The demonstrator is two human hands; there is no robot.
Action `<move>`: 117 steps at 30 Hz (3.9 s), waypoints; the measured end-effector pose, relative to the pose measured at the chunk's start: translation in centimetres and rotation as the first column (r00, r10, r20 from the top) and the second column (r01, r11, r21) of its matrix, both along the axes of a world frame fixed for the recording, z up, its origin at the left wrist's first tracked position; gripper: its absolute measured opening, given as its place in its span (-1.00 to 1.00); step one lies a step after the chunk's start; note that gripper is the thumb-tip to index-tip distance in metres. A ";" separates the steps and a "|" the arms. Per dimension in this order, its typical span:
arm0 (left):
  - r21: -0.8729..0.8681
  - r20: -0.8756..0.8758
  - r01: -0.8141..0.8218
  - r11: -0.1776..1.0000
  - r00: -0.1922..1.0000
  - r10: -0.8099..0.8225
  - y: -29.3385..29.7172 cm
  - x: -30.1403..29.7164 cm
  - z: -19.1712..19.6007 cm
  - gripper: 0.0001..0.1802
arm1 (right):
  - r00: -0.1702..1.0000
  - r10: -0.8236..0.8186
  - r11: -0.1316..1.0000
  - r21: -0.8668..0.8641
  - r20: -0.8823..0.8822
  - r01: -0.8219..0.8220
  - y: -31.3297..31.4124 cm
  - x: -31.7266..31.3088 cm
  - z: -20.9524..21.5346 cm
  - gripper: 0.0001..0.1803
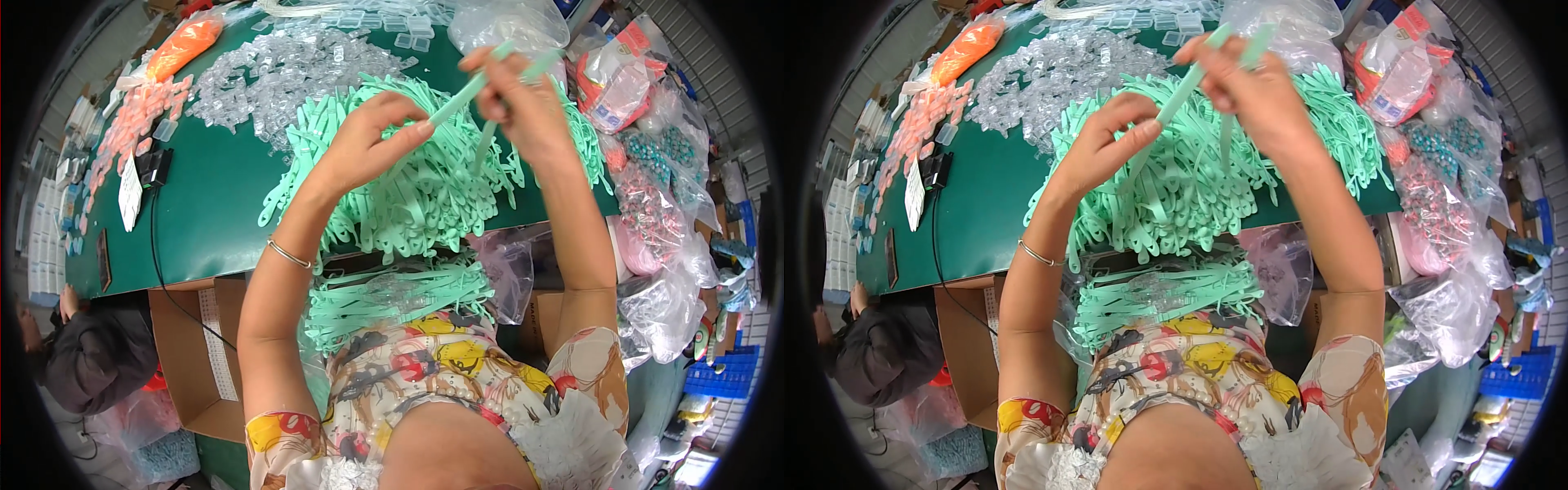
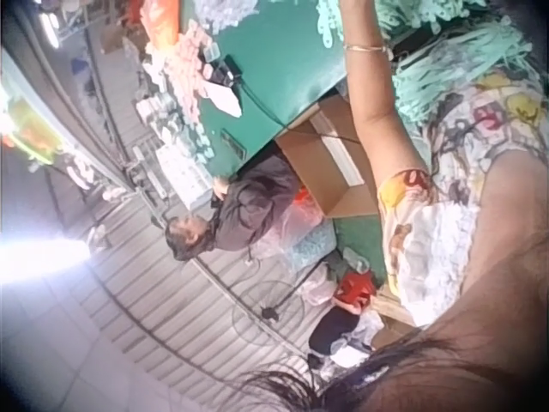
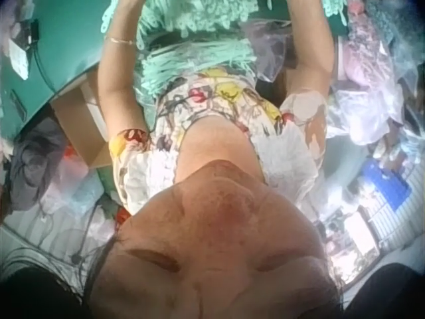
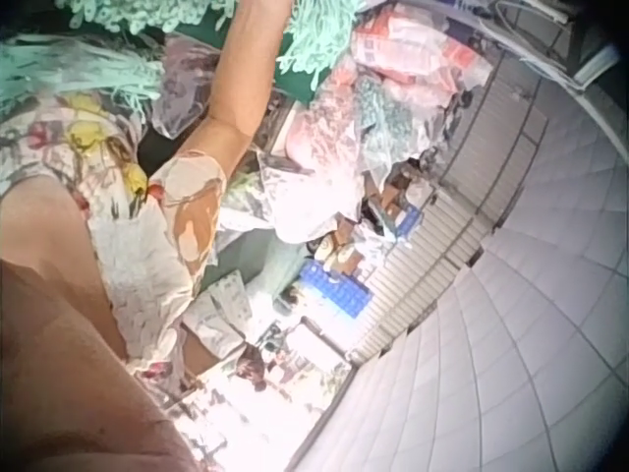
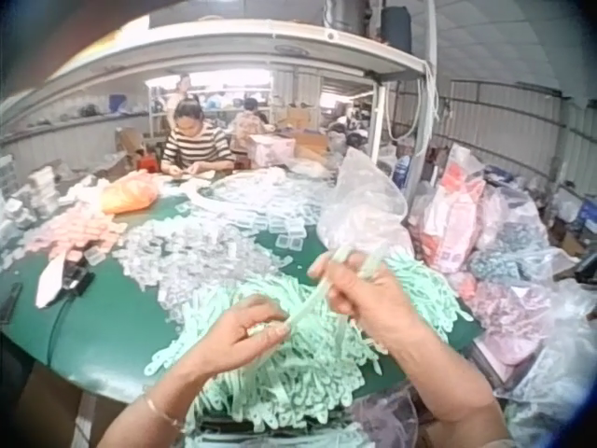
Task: Assembling green silicone straps with clear plastic buckles.
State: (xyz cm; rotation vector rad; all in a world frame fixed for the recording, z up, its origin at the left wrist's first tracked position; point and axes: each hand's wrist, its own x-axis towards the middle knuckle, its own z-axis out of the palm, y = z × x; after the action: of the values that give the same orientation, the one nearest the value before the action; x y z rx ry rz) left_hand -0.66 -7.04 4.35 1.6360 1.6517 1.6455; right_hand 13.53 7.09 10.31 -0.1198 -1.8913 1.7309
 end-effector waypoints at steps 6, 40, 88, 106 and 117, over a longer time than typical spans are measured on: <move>-0.199 -0.242 0.122 0.972 0.955 -0.170 -1.2 -1.5 -4.0 -0.65 | 0.879 0.024 0.999 0.038 -0.476 -0.007 4.2 4.9 3.4 -0.69; -0.185 -0.034 -0.518 0.835 0.853 0.521 12.5 -13.0 -4.2 -0.80 | 0.998 0.067 0.679 -0.733 0.017 -0.034 -4.5 10.3 -8.9 -0.51; -0.199 0.508 0.122 0.972 0.862 -0.004 -8.1 11.1 -4.8 -0.79 | 0.989 0.042 0.998 0.062 -0.140 -0.033 -8.8 8.8 -12.3 -0.95; 0.080 0.967 0.349 0.934 0.199 -0.157 -8.9 10.8 -5.3 -0.86 | 0.980 0.196 0.953 -0.241 0.029 -0.184 -10.7 8.5 -13.1 -0.75; -0.135 0.934 0.315 0.939 0.357 0.014 -8.8 10.7 -5.3 -0.90 | 0.998 0.028 0.950 0.308 0.063 -0.047 -9.9 7.7 -12.3 -0.73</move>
State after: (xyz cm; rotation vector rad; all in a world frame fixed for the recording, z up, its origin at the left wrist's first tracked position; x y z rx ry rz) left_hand 10.05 -15.83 -1.00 0.4037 0.9704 1.5989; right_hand 21.21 -2.77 -1.97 -0.0138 -2.1943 1.4452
